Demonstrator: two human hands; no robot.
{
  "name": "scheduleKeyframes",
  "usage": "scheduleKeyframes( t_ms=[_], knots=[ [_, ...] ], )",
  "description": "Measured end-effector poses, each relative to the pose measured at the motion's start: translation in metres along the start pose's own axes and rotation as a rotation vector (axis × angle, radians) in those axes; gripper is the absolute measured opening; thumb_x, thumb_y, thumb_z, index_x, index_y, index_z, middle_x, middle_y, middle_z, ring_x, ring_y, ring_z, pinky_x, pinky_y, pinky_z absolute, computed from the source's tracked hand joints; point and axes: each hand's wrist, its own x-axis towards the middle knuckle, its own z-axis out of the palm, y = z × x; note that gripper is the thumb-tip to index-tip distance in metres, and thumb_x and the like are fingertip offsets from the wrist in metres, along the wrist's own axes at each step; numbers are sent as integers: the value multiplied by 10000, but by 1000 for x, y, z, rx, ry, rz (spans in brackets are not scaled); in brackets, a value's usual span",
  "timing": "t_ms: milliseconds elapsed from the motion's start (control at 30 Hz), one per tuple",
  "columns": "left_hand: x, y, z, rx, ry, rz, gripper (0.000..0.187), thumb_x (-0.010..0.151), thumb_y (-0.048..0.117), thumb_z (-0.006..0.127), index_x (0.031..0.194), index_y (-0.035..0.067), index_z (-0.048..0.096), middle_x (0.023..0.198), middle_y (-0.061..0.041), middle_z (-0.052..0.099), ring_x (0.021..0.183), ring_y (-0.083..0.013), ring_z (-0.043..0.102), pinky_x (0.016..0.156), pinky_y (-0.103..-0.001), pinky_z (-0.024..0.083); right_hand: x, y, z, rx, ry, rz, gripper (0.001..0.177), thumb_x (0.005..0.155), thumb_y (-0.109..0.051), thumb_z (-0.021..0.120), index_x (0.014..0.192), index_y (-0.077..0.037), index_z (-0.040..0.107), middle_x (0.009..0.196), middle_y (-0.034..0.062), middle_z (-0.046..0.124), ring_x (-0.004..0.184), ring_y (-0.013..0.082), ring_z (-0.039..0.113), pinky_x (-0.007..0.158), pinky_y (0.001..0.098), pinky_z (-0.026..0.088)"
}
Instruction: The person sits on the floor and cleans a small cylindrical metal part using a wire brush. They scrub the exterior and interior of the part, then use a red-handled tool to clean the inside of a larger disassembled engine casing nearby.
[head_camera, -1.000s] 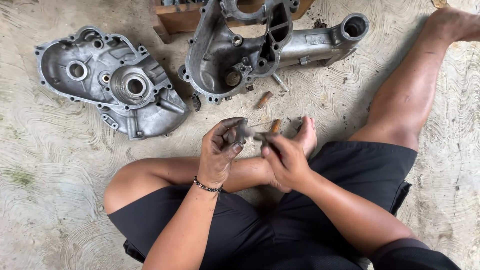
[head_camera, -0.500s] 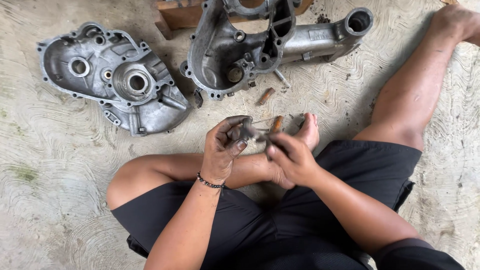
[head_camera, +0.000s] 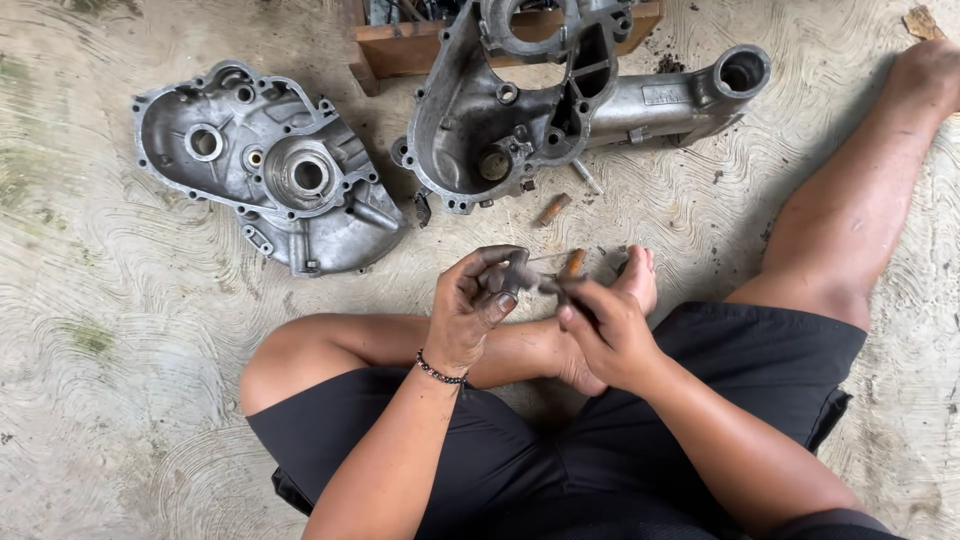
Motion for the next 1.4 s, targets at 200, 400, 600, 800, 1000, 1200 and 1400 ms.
scheduleKeyframes(
  t_ms=[200,400,600,800,1000,1200,1400],
  knots=[
    [1,-10,-12,48,-30,-30,546,756,197,873,1198,-64,686,662,-20,575,650,-62,608,608,-174,462,-8,9,-1,22,-3,12,154,941,-161,677,1053,-77,739,626,0,698,571,231,711,684,370,564],
    [-3,-23,-23,32,5,-14,532,746,207,879,1178,-34,685,653,25,481,626,-28,504,592,-160,418,24,-33,-14,-122,-40,-36,179,1009,-168,603,1107,-43,687,653,71,680,597,270,679,888,442,493],
    [-2,-23,-26,109,-30,-4,532,756,216,874,1188,-35,691,647,27,470,666,-32,498,636,-166,422,5,9,-15,-270,-30,-100,146,1003,-190,614,1093,-98,684,677,50,673,627,289,658,1037,463,383],
    [-1,-25,-25,76,-39,44,572,745,229,885,1205,-43,682,629,23,471,665,-36,513,655,-169,416,-2,22,-17,-239,-107,-43,242,964,-277,675,1153,-139,734,759,39,722,814,407,622,1149,598,246],
    [-2,-22,-25,104,-21,-1,591,724,261,902,1192,-31,692,678,18,506,701,-39,542,673,-174,450,-5,8,-13,25,-87,-16,170,923,-176,706,1042,-57,732,667,53,708,597,281,708,688,414,559],
    [-3,-25,-25,79,6,14,604,722,264,904,1194,-43,687,675,25,487,686,-34,528,652,-165,434,-7,25,-4,-33,-19,-39,183,925,-155,703,1050,-23,689,677,127,668,580,359,673,615,465,546],
    [1,-27,-30,97,3,47,560,752,235,878,1189,-54,681,643,33,437,635,-28,454,616,-171,385,25,-18,-10,-63,-14,-11,160,980,-148,646,1095,-42,684,667,89,640,601,252,702,636,386,546]
  ],
)
